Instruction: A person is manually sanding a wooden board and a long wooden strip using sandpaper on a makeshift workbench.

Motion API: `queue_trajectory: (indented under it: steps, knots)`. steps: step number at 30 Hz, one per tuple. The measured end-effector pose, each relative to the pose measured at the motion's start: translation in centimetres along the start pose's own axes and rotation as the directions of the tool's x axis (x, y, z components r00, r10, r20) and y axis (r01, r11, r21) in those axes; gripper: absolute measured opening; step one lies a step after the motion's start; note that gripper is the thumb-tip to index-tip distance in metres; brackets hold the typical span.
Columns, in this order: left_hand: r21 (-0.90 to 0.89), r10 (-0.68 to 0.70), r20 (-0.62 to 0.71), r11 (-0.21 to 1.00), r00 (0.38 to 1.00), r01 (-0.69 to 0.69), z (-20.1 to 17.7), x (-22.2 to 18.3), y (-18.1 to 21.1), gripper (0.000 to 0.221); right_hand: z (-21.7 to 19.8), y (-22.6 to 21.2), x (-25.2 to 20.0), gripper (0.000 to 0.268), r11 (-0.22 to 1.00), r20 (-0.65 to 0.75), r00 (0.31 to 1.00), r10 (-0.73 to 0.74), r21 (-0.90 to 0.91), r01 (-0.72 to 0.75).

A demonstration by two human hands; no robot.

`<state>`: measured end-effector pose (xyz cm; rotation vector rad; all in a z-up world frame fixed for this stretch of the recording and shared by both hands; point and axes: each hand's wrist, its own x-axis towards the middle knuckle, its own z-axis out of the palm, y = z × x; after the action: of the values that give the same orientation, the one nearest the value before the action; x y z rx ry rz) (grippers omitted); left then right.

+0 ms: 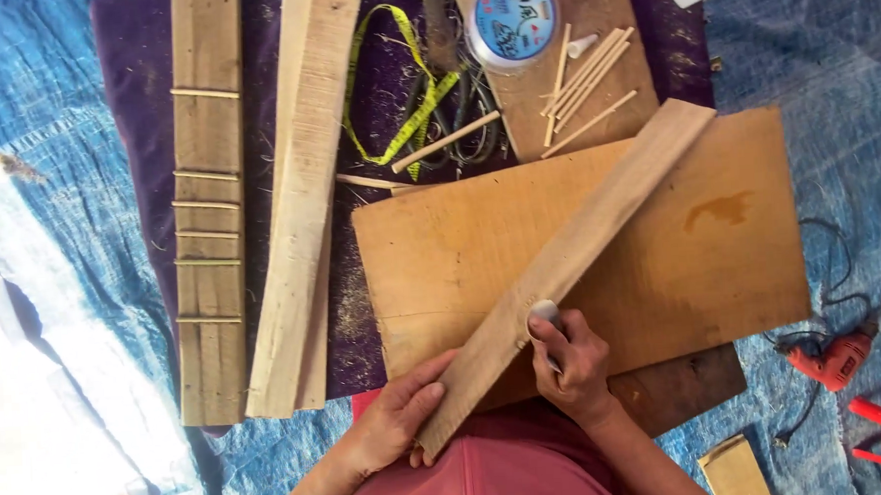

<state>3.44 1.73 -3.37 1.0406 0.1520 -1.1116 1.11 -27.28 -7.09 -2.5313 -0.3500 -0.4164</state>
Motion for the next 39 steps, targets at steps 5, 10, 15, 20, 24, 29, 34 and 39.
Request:
queue_trajectory:
  steps: [5,10,15,20,24,29,34,39]
  knots:
    - [0.026,-0.131,0.038,0.991,0.991,0.131,-0.6,-0.1,1.2,0.064,0.7,0.6,-0.7,0.054,1.0,0.011,1.0,-0.015,0.0,0.015]
    - [-0.01,-0.206,-0.064,0.978,0.976,0.206,0.4,-0.2,1.0,0.063,0.2,-0.9,0.4,0.059,0.998,-0.038,0.999,-0.036,-0.051,0.034]
    - [-0.258,-0.054,-0.064,0.966,0.997,0.035,1.3,0.7,-0.1,0.057,-2.6,-8.2,4.1,0.019,0.966,0.194,0.948,-0.252,0.105,0.236]
    - [-0.216,0.022,-0.046,0.976,0.999,-0.031,3.0,-0.4,1.4,0.056,-3.0,-0.8,4.7,0.027,0.962,0.168,0.957,-0.237,-0.097,0.255]
    - [-0.335,-0.034,-0.067,0.942,0.997,0.009,3.7,-0.2,0.3,0.058,-5.7,1.6,7.6,0.061,0.95,0.069,0.994,0.08,-0.306,-0.055]
    - [-0.456,-0.075,-0.07,0.889,0.995,0.035,3.3,1.2,-2.5,0.036,-5.7,-7.9,4.3,0.056,0.965,0.274,0.926,-0.258,0.107,0.238]
    - [-0.309,-0.073,-0.038,0.949,0.997,0.058,4.2,-1.3,-0.8,0.058,-3.1,-1.0,3.5,0.071,0.912,0.21,0.968,-0.133,-0.358,0.203]
    - [0.026,0.157,0.101,0.987,0.982,-0.16,4.1,-4.1,1.1,0.119,-6.0,2.5,6.3,0.041,0.988,0.081,0.995,0.064,-0.147,-0.051]
